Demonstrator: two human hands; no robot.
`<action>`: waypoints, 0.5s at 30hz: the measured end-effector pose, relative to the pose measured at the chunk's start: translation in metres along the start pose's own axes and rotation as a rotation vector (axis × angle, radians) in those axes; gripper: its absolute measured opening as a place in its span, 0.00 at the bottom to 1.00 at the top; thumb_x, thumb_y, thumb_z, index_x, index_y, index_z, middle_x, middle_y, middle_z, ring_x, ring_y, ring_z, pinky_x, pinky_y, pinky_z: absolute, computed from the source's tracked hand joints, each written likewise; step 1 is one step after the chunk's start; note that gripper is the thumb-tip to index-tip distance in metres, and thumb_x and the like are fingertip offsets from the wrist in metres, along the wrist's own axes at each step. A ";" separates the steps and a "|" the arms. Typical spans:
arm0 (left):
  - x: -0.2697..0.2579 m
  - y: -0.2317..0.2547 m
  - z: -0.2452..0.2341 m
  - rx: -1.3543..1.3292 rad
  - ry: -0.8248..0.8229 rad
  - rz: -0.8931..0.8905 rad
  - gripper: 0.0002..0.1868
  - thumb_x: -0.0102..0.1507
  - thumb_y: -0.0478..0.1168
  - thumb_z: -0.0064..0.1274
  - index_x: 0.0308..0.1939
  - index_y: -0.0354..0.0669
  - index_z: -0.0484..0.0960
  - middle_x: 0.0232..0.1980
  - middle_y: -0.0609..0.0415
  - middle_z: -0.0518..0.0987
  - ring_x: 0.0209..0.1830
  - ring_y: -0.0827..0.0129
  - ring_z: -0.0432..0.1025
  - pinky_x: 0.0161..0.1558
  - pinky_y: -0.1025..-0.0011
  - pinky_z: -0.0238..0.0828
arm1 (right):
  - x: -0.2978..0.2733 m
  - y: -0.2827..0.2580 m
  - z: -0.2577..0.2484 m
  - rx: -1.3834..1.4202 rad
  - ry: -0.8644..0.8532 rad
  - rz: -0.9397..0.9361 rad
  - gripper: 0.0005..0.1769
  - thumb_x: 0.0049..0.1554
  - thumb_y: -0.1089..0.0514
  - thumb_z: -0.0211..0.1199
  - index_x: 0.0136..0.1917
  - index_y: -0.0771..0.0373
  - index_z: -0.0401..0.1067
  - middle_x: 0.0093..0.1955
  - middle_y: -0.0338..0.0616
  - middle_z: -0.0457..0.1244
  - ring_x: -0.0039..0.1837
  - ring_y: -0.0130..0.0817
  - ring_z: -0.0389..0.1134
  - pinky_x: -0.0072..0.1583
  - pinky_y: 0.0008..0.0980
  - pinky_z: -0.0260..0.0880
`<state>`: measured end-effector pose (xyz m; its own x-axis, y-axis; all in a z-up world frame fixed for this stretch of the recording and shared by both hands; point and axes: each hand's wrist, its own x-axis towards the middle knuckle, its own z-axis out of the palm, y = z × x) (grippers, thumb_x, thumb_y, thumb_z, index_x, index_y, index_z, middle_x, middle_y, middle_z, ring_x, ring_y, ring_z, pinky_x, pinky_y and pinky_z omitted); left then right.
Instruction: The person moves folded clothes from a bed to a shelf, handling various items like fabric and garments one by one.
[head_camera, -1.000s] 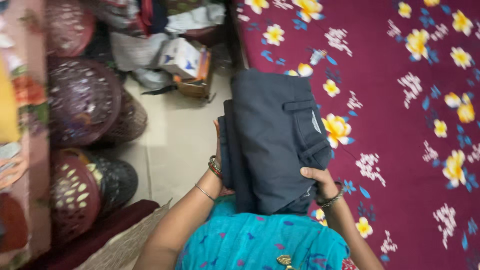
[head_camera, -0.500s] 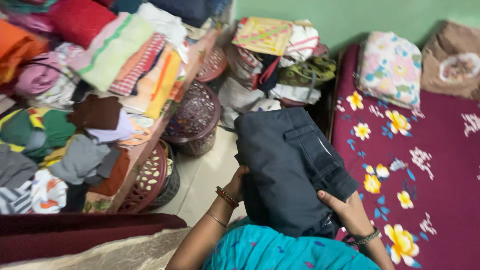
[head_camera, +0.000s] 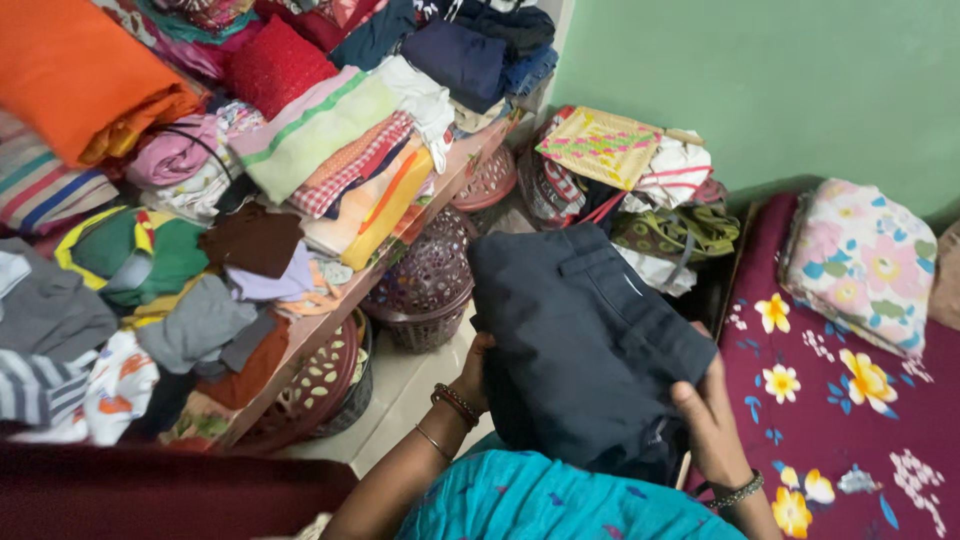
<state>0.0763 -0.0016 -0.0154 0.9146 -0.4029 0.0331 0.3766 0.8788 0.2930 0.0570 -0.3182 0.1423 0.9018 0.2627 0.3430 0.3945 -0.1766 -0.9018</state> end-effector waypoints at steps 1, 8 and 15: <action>0.012 0.004 0.003 0.037 0.053 0.049 0.37 0.59 0.53 0.54 0.70 0.42 0.72 0.63 0.45 0.78 0.61 0.52 0.73 0.68 0.51 0.65 | 0.012 0.007 -0.007 0.003 -0.006 -0.001 0.42 0.62 0.49 0.55 0.82 0.68 0.47 0.80 0.50 0.50 0.80 0.37 0.50 0.74 0.35 0.47; 0.100 0.031 0.014 0.055 0.124 0.233 0.37 0.55 0.50 0.53 0.68 0.43 0.73 0.64 0.46 0.78 0.63 0.51 0.73 0.70 0.51 0.64 | 0.129 0.006 -0.069 -0.089 0.230 -0.338 0.36 0.69 0.42 0.52 0.81 0.67 0.55 0.78 0.52 0.55 0.78 0.41 0.57 0.78 0.39 0.58; 0.144 0.050 0.009 0.030 0.179 0.215 0.30 0.59 0.46 0.50 0.63 0.35 0.77 0.61 0.43 0.81 0.61 0.52 0.75 0.70 0.53 0.66 | 0.272 -0.030 -0.067 -0.388 -0.248 -0.366 0.42 0.57 0.46 0.62 0.78 0.69 0.59 0.80 0.58 0.55 0.82 0.51 0.55 0.79 0.48 0.53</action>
<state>0.2256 -0.0182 0.0123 0.9855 -0.1542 -0.0712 0.1691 0.9303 0.3256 0.3027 -0.3051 0.2803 0.6447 0.5782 0.5000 0.7505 -0.3544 -0.5578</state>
